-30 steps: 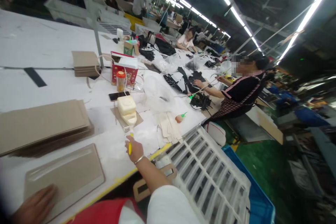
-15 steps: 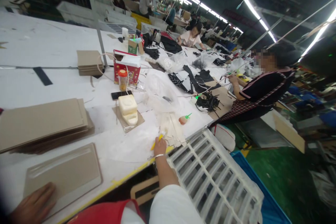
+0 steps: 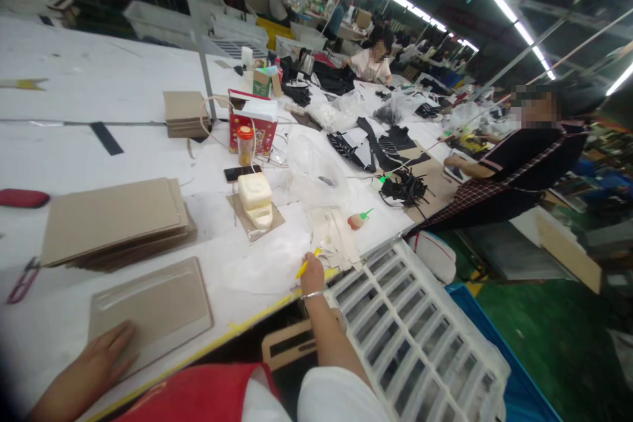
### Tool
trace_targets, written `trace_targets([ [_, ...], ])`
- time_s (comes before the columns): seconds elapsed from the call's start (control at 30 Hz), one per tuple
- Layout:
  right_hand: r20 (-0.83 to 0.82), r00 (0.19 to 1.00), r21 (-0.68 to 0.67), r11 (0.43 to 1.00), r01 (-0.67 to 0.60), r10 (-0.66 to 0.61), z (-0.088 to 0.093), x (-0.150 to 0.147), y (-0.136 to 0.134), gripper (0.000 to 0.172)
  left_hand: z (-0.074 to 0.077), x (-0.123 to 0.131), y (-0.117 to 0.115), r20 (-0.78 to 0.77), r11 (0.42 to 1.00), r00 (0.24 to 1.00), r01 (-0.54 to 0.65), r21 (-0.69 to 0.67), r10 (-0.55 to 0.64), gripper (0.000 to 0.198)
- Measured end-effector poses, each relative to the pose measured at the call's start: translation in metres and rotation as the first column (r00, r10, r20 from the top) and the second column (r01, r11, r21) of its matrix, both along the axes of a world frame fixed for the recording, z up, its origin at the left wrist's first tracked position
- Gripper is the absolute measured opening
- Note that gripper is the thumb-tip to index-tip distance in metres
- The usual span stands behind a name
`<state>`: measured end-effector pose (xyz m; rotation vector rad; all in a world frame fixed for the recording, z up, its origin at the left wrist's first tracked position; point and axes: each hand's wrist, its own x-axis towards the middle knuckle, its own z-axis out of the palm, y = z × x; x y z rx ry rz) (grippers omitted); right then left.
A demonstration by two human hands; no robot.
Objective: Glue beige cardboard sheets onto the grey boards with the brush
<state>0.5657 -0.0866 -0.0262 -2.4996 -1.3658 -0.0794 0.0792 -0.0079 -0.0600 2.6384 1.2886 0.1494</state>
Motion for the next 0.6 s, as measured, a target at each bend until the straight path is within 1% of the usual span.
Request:
trace_targets([
  [0.03, -0.105, 0.994, 0.084, 0.996, 0.013, -0.004, 0.011, -0.013, 0.005, 0.02, 0.007, 0.005, 0.002, -0.025, 0.998, 0.999, -0.023, -0.06, 0.022, 0.03],
  [0.07, -0.235, 0.972, 0.157, 0.988, 0.009, 0.028, 0.022, -0.03, 0.011, 0.02, 0.016, 0.013, 0.004, -0.036, 0.991, 0.997, -0.066, -0.116, 0.062, 0.034],
  [0.1, -0.367, 0.926, 0.215, 0.977, -0.011, 0.091, 0.033, -0.049, 0.018, 0.022, 0.028, 0.022, 0.005, -0.018, 0.984, 0.993, -0.115, -0.139, 0.113, 0.04],
  [0.13, -0.487, 0.856, 0.258, 0.965, -0.047, 0.172, 0.044, -0.07, 0.024, 0.023, 0.042, 0.035, 0.006, 0.041, 0.98, 0.991, -0.123, -0.154, 0.13, 0.047],
  [0.17, -0.594, 0.764, 0.295, 0.952, -0.084, 0.251, 0.053, -0.092, 0.03, 0.024, 0.057, 0.049, 0.006, 0.122, 0.979, 0.986, -0.094, -0.182, 0.117, 0.055],
  [0.23, -0.748, 0.559, 0.354, 0.927, -0.12, 0.358, 0.068, -0.134, 0.04, 0.023, 0.083, 0.079, 0.008, 0.318, 0.957, 0.941, -0.016, -0.291, 0.113, 0.069],
  [0.27, -0.796, 0.468, 0.372, 0.92, -0.125, 0.385, 0.074, -0.153, 0.045, 0.023, 0.093, 0.094, 0.01, 0.405, 0.932, 0.903, 0.011, -0.362, 0.146, 0.075],
  [0.3, -0.827, 0.395, 0.383, 0.915, -0.127, 0.401, 0.078, -0.169, 0.05, 0.023, 0.099, 0.107, 0.011, 0.473, 0.893, 0.862, 0.055, -0.446, 0.184, 0.079],
  [0.33, -0.845, 0.342, 0.389, 0.911, -0.133, 0.411, 0.081, -0.183, 0.054, 0.022, 0.103, 0.116, 0.012, 0.529, 0.836, 0.813, 0.101, -0.539, 0.242, 0.08],
  [0.37, -0.853, 0.313, 0.393, 0.908, -0.143, 0.419, 0.082, -0.194, 0.058, 0.022, 0.104, 0.122, 0.014, 0.556, 0.752, 0.768, 0.153, -0.641, 0.317, 0.074],
  [0.4, -0.852, 0.305, 0.395, 0.905, -0.159, 0.425, 0.082, -0.202, 0.061, 0.021, 0.103, 0.124, 0.015, 0.545, 0.65, 0.738, 0.193, -0.735, 0.398, 0.064],
  [0.43, -0.844, 0.32, 0.394, 0.902, -0.175, 0.431, 0.081, -0.209, 0.065, 0.02, 0.1, 0.122, 0.015, 0.516, 0.549, 0.712, 0.218, -0.807, 0.476, 0.056],
  [0.47, -0.829, 0.351, 0.391, 0.9, -0.191, 0.435, 0.079, -0.214, 0.068, 0.019, 0.096, 0.118, 0.016, 0.475, 0.464, 0.692, 0.223, -0.857, 0.543, 0.049],
  [0.5, -0.813, 0.386, 0.384, 0.899, -0.209, 0.437, 0.076, -0.218, 0.07, 0.018, 0.092, 0.11, 0.017, 0.433, 0.405, 0.676, 0.212, -0.889, 0.597, 0.046],
  [0.53, -0.8, 0.409, 0.374, 0.898, -0.233, 0.44, 0.072, -0.222, 0.072, 0.019, 0.088, 0.102, 0.017, 0.398, 0.371, 0.661, 0.189, -0.909, 0.636, 0.043],
  [0.6, -0.795, 0.409, 0.343, 0.888, -0.306, 0.448, 0.065, -0.229, 0.074, 0.022, 0.082, 0.084, 0.019, 0.349, 0.354, 0.647, 0.13, -0.926, 0.678, 0.04],
])
